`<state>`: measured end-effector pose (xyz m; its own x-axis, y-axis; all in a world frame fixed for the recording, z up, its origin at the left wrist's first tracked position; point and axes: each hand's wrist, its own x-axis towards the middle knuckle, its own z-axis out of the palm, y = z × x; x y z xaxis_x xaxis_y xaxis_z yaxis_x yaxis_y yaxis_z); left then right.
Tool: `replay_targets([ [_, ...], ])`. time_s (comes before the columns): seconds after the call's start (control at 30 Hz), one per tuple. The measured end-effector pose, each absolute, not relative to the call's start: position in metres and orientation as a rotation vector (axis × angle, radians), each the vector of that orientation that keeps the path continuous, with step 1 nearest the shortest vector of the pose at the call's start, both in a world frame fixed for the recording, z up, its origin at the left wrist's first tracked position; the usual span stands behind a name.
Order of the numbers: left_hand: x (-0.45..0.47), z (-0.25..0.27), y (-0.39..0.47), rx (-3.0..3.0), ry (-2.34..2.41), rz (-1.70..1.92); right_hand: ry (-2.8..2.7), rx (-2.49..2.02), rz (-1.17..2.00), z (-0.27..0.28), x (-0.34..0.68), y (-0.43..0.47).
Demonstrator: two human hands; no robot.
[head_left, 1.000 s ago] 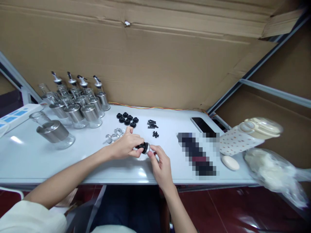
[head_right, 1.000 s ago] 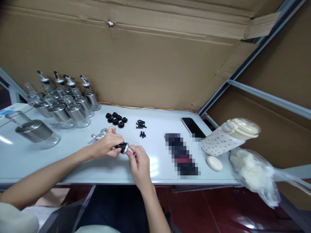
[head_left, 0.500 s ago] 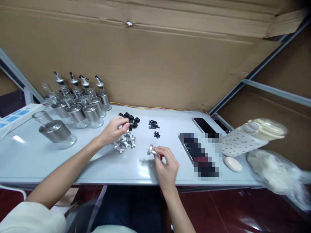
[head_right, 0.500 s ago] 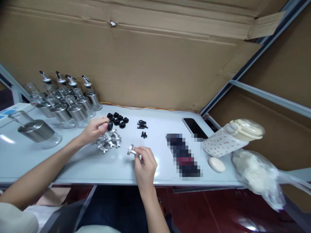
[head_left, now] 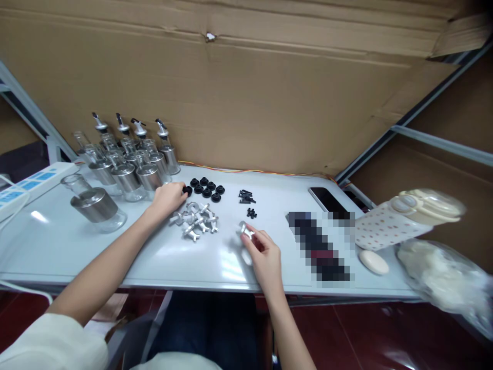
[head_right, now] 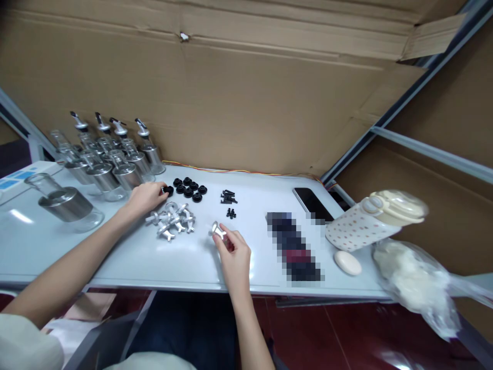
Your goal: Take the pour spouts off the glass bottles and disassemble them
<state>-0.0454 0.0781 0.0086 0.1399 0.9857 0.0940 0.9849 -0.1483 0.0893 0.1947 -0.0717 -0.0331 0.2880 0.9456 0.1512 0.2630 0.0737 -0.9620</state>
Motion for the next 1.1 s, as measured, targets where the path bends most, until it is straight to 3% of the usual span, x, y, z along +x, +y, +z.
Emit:
replay_targets([
  [0.13,-0.044,0.002,0.081,2.343,1.986,0.246,-1.430,-1.479,0.692,-0.033,0.191,-0.071],
  [0.37,-0.048,0.008,0.081,2.271,1.880,0.353,-1.934,-1.500,0.168,-0.043,0.182,-0.071],
  [0.57,-0.073,0.026,0.076,2.260,1.293,0.198,-1.730,-1.455,0.451,-0.038,0.185,-0.075],
  [0.7,-0.077,0.027,0.070,2.325,0.978,0.045,-1.853,-1.435,0.471,-0.031,0.181,-0.075],
  [0.93,-0.062,0.009,0.067,2.503,0.910,-0.127,-2.004,-1.430,0.464,-0.027,0.160,-0.067],
  [1.1,-0.059,0.004,0.065,2.539,0.888,-0.040,-1.961,-1.432,0.538,-0.029,0.156,-0.060],
])
